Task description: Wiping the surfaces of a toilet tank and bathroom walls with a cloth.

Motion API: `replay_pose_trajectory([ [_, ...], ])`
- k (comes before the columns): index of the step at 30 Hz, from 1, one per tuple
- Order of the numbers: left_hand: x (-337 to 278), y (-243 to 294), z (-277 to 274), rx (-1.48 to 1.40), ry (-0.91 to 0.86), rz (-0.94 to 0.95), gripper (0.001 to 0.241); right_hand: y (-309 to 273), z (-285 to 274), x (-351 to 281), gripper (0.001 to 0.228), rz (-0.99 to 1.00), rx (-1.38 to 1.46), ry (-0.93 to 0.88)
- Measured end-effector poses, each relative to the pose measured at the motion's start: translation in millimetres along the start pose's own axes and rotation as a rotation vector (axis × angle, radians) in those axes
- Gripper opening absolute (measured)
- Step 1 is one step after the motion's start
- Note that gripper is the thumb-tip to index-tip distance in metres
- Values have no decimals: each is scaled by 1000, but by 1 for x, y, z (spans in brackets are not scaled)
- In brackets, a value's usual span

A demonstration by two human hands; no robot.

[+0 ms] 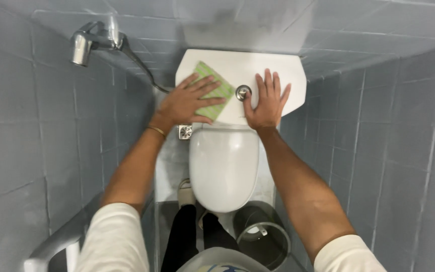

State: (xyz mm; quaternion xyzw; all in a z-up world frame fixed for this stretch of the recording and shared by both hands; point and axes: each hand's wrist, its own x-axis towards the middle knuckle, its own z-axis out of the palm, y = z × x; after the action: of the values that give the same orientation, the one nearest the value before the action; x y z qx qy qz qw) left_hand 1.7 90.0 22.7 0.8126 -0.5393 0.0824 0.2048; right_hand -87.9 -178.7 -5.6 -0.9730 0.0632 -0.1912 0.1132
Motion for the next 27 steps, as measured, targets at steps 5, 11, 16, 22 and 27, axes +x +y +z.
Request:
replay_pose_trajectory([
  [5,-4,-19,-9,77,-18,12,76,3,2,2,57,-11,-20,-9],
  [11,-4,-20,-10,68,-13,13,76,4,1,1,57,-15,-10,-13],
  [16,-13,-12,5,115,2,-47,79,4,4,2,56,-19,0,7],
  [22,-17,29,22,145,25,-225,78,3,3,-1,55,-7,9,5],
  [27,-4,49,30,104,38,-137,65,0,1,1,54,8,18,21],
])
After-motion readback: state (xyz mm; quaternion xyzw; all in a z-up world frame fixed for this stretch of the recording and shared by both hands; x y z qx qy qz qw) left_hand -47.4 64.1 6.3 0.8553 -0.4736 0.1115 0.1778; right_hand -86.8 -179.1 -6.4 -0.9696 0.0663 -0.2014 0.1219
